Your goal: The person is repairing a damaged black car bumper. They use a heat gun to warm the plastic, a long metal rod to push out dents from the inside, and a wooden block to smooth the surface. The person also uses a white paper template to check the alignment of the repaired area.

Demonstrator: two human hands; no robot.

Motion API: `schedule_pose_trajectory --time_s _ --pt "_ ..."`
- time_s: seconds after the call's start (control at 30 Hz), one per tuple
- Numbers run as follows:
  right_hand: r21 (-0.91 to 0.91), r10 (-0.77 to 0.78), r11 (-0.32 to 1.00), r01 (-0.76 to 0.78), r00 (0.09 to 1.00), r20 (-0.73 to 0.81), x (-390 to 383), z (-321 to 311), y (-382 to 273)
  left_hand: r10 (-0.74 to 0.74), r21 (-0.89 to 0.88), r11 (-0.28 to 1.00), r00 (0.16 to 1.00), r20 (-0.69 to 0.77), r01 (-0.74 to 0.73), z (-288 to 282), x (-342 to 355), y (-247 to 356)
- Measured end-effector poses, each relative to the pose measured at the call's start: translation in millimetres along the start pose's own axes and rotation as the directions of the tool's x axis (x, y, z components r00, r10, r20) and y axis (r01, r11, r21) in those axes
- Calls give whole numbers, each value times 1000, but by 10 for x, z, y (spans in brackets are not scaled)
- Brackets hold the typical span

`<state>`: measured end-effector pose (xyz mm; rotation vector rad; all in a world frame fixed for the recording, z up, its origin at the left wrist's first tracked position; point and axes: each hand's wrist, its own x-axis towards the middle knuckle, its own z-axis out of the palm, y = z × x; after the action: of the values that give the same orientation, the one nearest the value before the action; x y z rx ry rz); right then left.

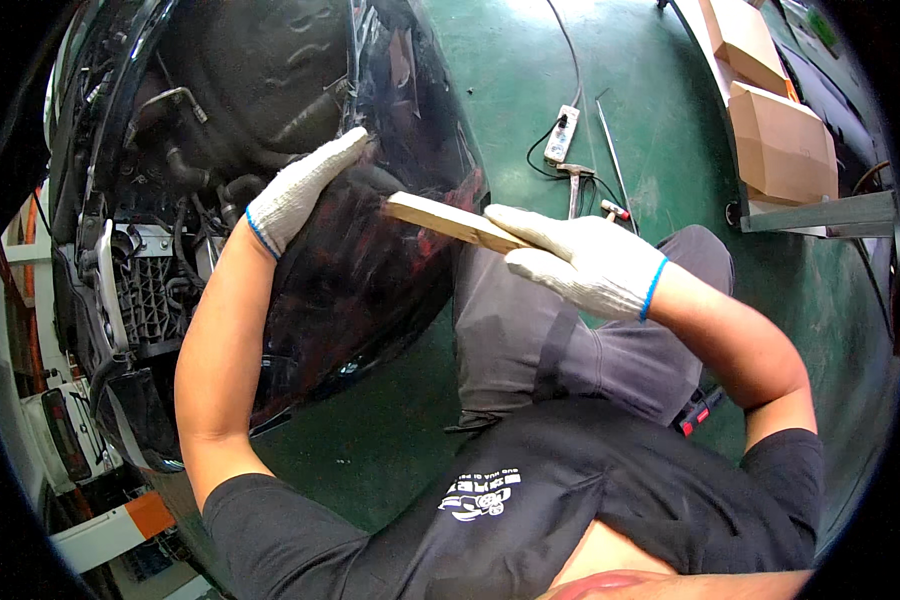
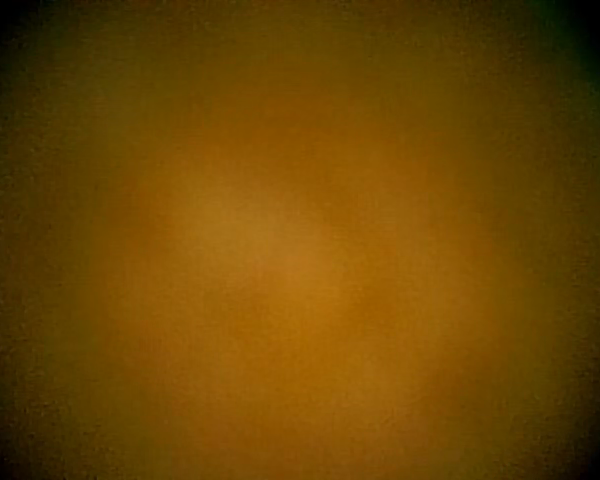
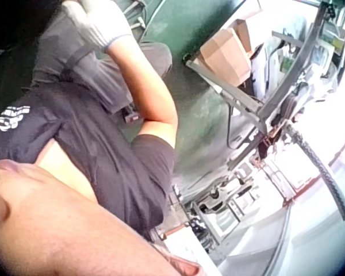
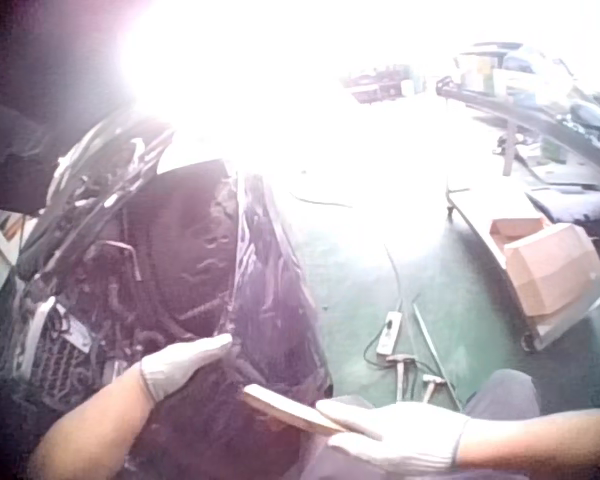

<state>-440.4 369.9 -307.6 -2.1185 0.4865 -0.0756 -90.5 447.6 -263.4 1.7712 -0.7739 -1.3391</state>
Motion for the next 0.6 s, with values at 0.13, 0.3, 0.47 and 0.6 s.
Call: schedule_pose_trajectory --time_s 0.13,0.3,0.47,0.6 --pt "67 93 994 -86 989 -113 -246 121 144 76 42 996 997 19 -77 -58 87 -82" --pt "-76 -1 997 -9 990 -142 -134 170 -1 162 -30 986 987 20 -161 -175 119 -216" --pt "-58 71 995 -75 995 -76 -16 131 -81 19 -128 992 994 108 -5 -203 233 -196" --pt "12 -71 997 72 996 -62 138 65 208 17 36 999 1000 -3 -17 -30 56 -59"
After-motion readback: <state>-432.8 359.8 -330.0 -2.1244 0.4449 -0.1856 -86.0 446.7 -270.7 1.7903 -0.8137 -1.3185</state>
